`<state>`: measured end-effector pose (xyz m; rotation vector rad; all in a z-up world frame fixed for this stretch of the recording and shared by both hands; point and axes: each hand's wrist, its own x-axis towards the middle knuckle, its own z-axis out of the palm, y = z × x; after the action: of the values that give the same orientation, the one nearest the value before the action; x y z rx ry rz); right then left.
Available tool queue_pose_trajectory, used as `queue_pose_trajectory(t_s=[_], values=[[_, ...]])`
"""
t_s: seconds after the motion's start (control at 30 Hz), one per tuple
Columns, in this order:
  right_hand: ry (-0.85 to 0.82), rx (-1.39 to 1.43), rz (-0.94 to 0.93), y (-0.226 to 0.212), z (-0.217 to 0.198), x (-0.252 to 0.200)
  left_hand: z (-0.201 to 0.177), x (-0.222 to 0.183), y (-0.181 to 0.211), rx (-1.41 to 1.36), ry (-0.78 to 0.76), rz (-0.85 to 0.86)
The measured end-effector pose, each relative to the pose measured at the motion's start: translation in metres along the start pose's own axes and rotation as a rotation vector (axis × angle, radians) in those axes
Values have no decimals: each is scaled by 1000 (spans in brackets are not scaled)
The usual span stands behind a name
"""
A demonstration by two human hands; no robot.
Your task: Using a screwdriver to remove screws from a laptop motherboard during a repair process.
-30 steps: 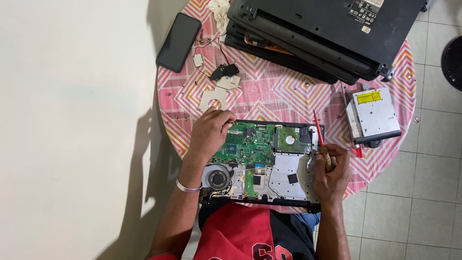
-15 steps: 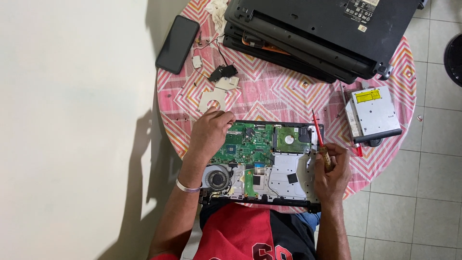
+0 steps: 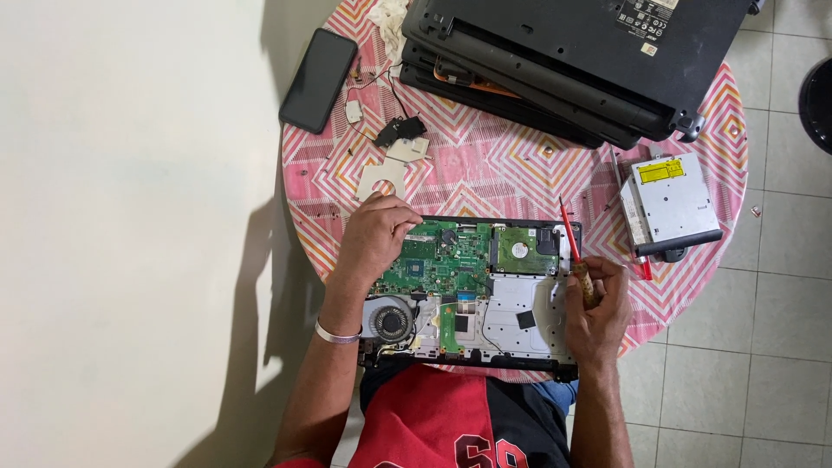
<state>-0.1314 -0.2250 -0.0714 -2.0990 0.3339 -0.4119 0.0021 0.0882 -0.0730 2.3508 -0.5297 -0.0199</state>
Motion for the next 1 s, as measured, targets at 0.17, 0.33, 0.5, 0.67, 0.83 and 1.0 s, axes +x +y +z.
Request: queue_pose_trajectory(t_s=[0.17, 0.33, 0.5, 0.67, 0.83, 1.0], values=[[-8, 38, 7, -3, -3, 1, -3, -3, 4, -32, 23, -17], [-14, 37, -36, -27, -4, 7, -6, -3, 8, -54, 32, -19], [-42, -51, -227, -65, -1, 22, -18, -1, 25, -97, 72, -47], [-101, 158, -321, -91, 13, 34, -9, -6, 6, -172, 53, -52], [-161, 323, -370, -110, 32, 44, 10, -11, -4, -120, 125, -43], [-222, 30, -602, -125, 46, 53, 20, -13, -14, -83, 139, -35]])
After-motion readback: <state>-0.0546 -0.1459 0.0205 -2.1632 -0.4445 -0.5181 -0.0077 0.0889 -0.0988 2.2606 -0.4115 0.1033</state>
